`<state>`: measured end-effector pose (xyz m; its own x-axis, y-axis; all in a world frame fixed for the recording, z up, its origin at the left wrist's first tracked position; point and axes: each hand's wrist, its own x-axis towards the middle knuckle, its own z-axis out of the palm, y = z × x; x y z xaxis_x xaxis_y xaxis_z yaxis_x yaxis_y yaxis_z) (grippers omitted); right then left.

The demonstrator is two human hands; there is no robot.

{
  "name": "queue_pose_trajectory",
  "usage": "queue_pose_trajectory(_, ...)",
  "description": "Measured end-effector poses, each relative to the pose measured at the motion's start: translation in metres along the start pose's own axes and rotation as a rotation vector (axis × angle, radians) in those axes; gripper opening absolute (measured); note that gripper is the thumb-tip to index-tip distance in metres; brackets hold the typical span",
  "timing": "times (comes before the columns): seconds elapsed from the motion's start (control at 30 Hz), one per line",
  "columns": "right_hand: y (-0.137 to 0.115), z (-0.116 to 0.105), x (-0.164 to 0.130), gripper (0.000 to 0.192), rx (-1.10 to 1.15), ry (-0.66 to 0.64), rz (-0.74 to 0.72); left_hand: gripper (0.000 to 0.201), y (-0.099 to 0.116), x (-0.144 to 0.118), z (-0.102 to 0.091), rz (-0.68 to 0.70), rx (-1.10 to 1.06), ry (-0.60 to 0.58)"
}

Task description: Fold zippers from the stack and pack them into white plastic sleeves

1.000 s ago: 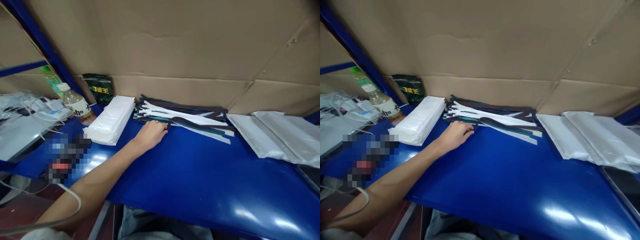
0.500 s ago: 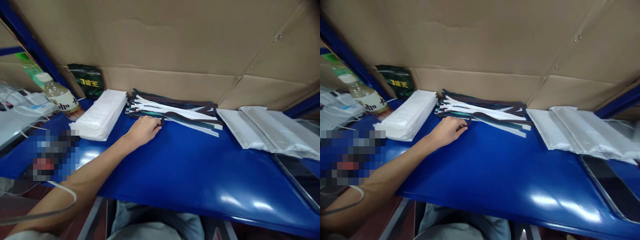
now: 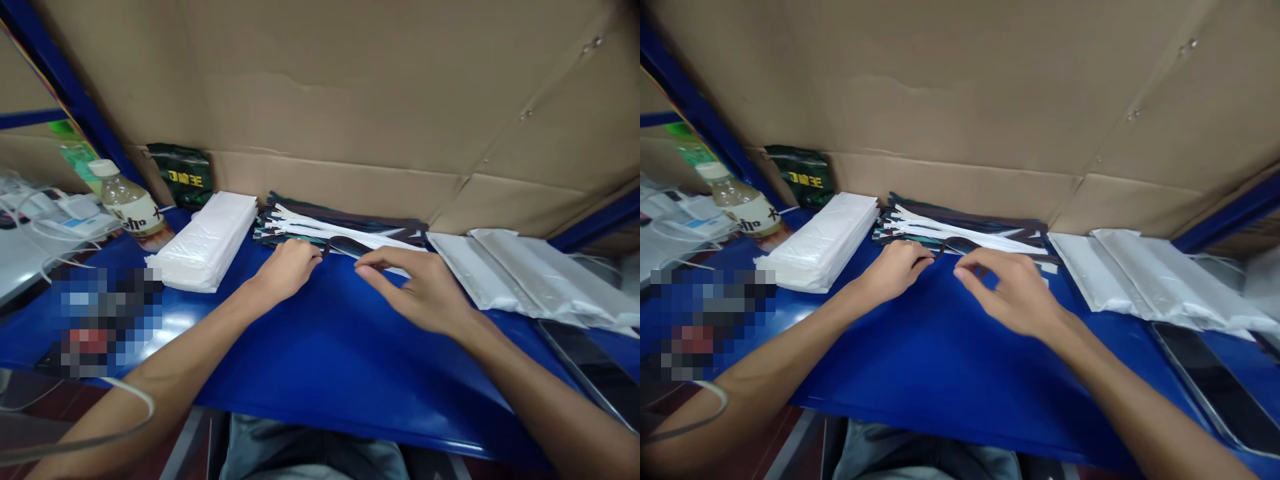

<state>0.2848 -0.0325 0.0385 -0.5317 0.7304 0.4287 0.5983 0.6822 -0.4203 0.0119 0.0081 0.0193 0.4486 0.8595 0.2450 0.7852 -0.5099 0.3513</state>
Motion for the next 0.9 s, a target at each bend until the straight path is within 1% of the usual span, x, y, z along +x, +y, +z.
queue_pose_trajectory(0.07, 0.015, 0.022, 0.007, 0.023, 0.044, 0.034, 0.100, 0.026, 0.003, 0.001, 0.002, 0.019, -0.079, 0.014)
queue_pose_trajectory(0.13, 0.027, 0.042, 0.009, 0.025, 0.106, 0.026, 0.184, 0.025, 0.008, 0.002, 0.006, 0.048, -0.166, 0.004)
queue_pose_trajectory(0.2, 0.032, 0.054, 0.006, 0.027, 0.140, 0.002, 0.202, 0.024, 0.015, 0.001, 0.011, 0.076, -0.226, -0.005)
queue_pose_trajectory(0.23, 0.033, 0.057, 0.004, 0.027, 0.149, -0.007, 0.193, 0.023, 0.019, 0.001, 0.012, 0.091, -0.240, -0.006)
queue_pose_trajectory(0.33, 0.032, 0.055, -0.002, 0.028, 0.198, 0.005, 0.163, 0.025, 0.026, -0.001, 0.014, 0.144, -0.230, 0.001)
queue_pose_trajectory(0.43, 0.031, 0.047, -0.004, 0.028, 0.277, 0.043, 0.106, 0.027, 0.027, -0.002, 0.012, 0.181, -0.149, 0.011)
queue_pose_trajectory(0.5, 0.031, 0.043, -0.004, 0.029, 0.288, 0.060, 0.050, 0.028, 0.027, -0.002, 0.010, 0.198, -0.091, 0.014)
queue_pose_trajectory(0.57, 0.031, 0.040, -0.004, 0.029, 0.222, 0.051, -0.001, 0.029, 0.027, -0.002, 0.007, 0.229, -0.057, -0.010)
queue_pose_trajectory(0.67, 0.041, 0.030, -0.001, 0.031, -0.024, 0.009, -0.077, 0.030, 0.025, 0.000, -0.003, 0.246, -0.001, -0.036)
queue_pose_trajectory(0.73, 0.057, 0.016, 0.000, 0.030, -0.174, -0.004, -0.082, 0.031, 0.019, 0.002, -0.016, 0.189, 0.082, -0.006)
queue_pose_trajectory(0.77, 0.068, 0.005, 0.000, 0.028, -0.223, 0.003, -0.060, 0.031, 0.014, 0.003, -0.024, 0.121, 0.148, 0.026)
queue_pose_trajectory(0.8, 0.080, -0.006, -0.002, 0.027, -0.253, 0.020, -0.028, 0.032, 0.008, 0.003, -0.031, 0.030, 0.226, 0.065)
queue_pose_trajectory(0.83, 0.093, -0.019, -0.005, 0.025, -0.292, 0.058, 0.005, 0.033, 0.002, 0.004, -0.039, -0.081, 0.311, 0.112)
queue_pose_trajectory(0.9, 0.117, -0.043, -0.013, 0.022, -0.318, 0.092, 0.052, 0.035, -0.012, 0.002, -0.053, -0.310, 0.455, 0.214)
